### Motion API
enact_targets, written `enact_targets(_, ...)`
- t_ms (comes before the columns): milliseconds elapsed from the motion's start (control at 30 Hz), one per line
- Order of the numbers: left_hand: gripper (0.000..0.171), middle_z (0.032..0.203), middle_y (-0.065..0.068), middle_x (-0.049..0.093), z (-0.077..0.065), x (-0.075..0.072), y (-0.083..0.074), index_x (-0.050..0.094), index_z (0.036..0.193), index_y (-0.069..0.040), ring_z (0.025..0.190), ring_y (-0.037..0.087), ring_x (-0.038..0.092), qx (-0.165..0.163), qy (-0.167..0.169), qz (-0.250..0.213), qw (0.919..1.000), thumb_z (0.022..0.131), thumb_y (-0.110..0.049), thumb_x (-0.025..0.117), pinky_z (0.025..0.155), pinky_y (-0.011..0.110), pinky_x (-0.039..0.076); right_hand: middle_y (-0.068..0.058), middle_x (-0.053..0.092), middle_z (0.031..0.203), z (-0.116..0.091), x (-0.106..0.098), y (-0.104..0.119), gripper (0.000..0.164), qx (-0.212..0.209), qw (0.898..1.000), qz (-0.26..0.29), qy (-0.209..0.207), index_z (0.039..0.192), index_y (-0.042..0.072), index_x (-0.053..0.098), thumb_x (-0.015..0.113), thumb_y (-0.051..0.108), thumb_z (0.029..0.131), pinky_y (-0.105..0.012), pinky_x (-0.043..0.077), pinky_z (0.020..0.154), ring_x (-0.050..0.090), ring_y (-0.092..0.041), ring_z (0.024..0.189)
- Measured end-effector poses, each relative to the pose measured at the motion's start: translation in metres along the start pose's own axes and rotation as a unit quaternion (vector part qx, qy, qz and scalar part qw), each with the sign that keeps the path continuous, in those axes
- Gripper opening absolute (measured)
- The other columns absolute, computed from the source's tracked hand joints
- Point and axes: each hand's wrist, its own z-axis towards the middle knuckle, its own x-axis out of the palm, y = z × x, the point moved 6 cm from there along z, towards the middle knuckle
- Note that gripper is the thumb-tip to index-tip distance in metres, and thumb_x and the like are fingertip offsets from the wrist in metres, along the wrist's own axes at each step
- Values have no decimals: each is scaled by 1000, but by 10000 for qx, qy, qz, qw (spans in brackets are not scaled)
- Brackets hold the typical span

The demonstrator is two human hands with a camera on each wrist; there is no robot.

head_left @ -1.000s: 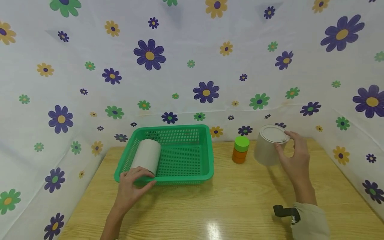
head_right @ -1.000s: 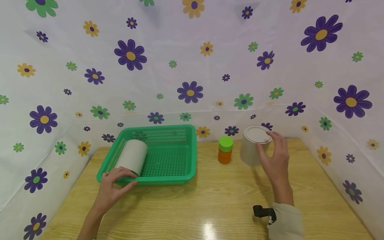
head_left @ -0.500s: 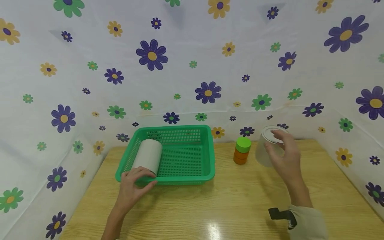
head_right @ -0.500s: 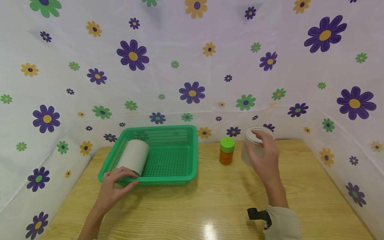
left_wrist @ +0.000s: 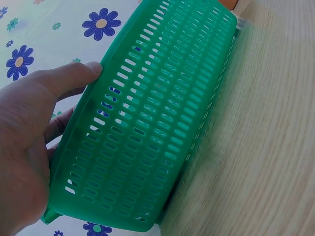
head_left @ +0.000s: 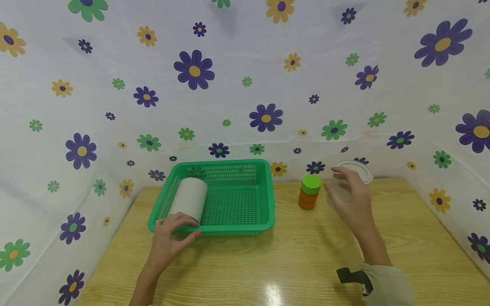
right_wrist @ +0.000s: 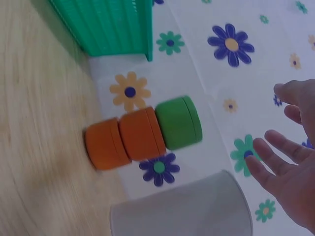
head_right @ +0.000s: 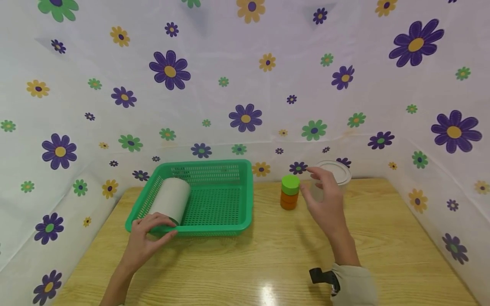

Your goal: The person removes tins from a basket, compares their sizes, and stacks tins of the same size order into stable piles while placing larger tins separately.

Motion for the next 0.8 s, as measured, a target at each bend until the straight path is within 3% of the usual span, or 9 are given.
enact_targets(100, 29, 101, -14, 71, 0, 0, 0, 76, 93, -30, 97, 15, 60, -5, 10, -16, 10000, 76, -13, 92, 79, 40, 24, -14, 62, 133, -1, 14, 8, 50, -200, 9996, 3, 217, 136, 0, 59, 76, -5, 89, -13, 46, 97, 63, -32, 118)
enact_targets(233, 29, 101, -13, 71, 0, 0, 1, 75, 93, -30, 97, 15, 60, 19, -4, -18, 10000, 76, -13, 92, 79, 40, 24, -13, 62, 133, -4, 32, 19, 50, -388, 9983, -33, 436, 134, 1, 60, 78, -3, 87, -20, 51, 95, 63, -31, 116)
enact_targets(367, 29, 101, -13, 71, 0, 0, 1, 76, 93, -30, 96, 15, 60, 16, -12, -15, 10000, 75, -13, 92, 79, 40, 24, -10, 62, 132, -8, 46, 30, 48, -415, 9969, -47, 671, 134, 4, 61, 78, 2, 89, -42, 57, 92, 62, -27, 117)
enact_targets(600, 29, 101, -14, 70, 1, 0, 2, 76, 93, -30, 97, 14, 60, 0, 2, 8, 10000, 76, -14, 92, 80, 40, 25, -8, 61, 134, -16, 67, 43, 47, -487, 9926, 224, 1092, 135, 5, 60, 78, 6, 91, -39, 54, 97, 60, -26, 117)
enact_targets(800, 29, 101, -14, 70, 0, 1, 3, 75, 93, -30, 97, 15, 60, 0, -5, 16, 10000, 75, -15, 92, 80, 41, 25, -6, 58, 136, -23, 82, 53, 47, -516, 9885, 354, 1378, 136, 6, 59, 77, 9, 93, -48, 55, 93, 58, -25, 120)
